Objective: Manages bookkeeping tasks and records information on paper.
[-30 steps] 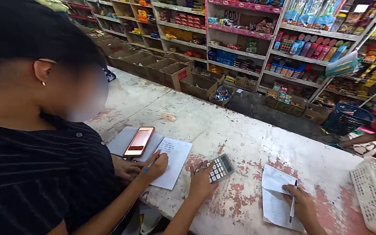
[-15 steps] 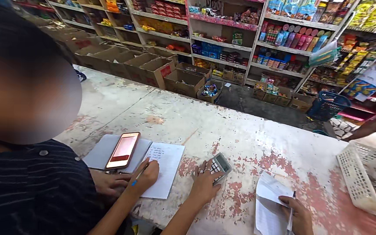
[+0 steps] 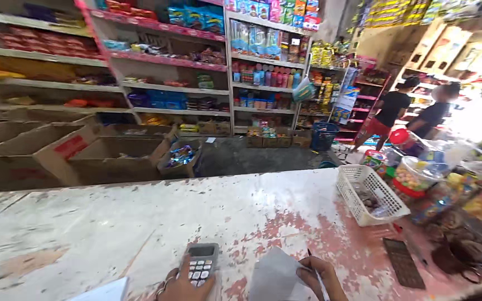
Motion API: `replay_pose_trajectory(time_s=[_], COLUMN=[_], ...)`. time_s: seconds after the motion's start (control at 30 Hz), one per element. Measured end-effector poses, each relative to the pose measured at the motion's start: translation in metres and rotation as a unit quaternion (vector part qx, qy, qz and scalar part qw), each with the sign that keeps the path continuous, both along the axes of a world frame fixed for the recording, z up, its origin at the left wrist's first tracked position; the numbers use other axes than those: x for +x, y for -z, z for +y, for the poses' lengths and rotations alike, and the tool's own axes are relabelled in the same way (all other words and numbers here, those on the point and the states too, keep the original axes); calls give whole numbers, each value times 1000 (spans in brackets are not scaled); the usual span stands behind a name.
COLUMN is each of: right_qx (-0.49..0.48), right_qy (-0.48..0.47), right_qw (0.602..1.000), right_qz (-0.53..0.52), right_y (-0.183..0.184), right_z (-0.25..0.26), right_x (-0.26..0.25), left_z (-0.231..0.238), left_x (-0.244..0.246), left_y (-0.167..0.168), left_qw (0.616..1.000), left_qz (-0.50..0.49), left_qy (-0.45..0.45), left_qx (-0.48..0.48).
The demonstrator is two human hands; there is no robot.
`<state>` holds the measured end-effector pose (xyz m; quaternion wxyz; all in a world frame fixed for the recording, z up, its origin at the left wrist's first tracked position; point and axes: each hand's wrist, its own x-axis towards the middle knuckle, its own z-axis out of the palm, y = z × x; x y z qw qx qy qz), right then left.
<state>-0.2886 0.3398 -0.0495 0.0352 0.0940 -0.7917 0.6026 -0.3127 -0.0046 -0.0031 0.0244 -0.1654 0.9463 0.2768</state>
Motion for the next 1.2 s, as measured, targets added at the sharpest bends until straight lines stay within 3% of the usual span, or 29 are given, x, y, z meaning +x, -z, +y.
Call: replay_pose_trajectory(time_s=[0.1, 0.17, 0.23, 0.3, 0.37, 0.5, 0.67, 0.77, 0.9, 0.97, 1.1, 1.2], right_qx=[-52, -69, -80, -101, -119, -137, -167, -170, -89, -86, -84, -30], right_qy=[-10, -32, -53, -50, -16, 42, 35, 29, -38, -21, 116, -4], right_qw=[999, 997, 995, 992, 991, 990, 983, 977, 981, 991, 974, 967], right_qz=[11, 22, 33, 49, 65, 14, -66, -126, -167, -102, 174, 255], right_y=[-25, -44, -67, -85, -97, -101, -84, -56, -27, -20, -36, -56], right_z=[-3, -4, -5, -2, 6, 31, 31, 25, 12, 19, 44, 17], right_x=[-2, -1, 1, -2, -15, -35, -39, -47, -41, -39, -39, -13], left_z=[15, 35, 52, 67, 81, 80, 77, 76, 73, 70, 75, 89], left_x=[-16, -13, -2, 8, 17, 16, 19, 23, 21, 22, 24, 28], left_y=[9, -18, -41, -45, -51, -40, -32, -36, -34, -33, -31, -40], left_qw=[992, 969, 915, 825, 760, 685, 743, 750, 778, 802, 853, 866], left_qz=[88, 141, 133, 110, 54, -46, 13, 22, 73, 96, 130, 122], left_qy=[18, 91, 208, 275, 249, 223, 282, 284, 271, 243, 166, 110], left_qx=[84, 180, 320, 482, 598, 692, 607, 597, 562, 537, 478, 473])
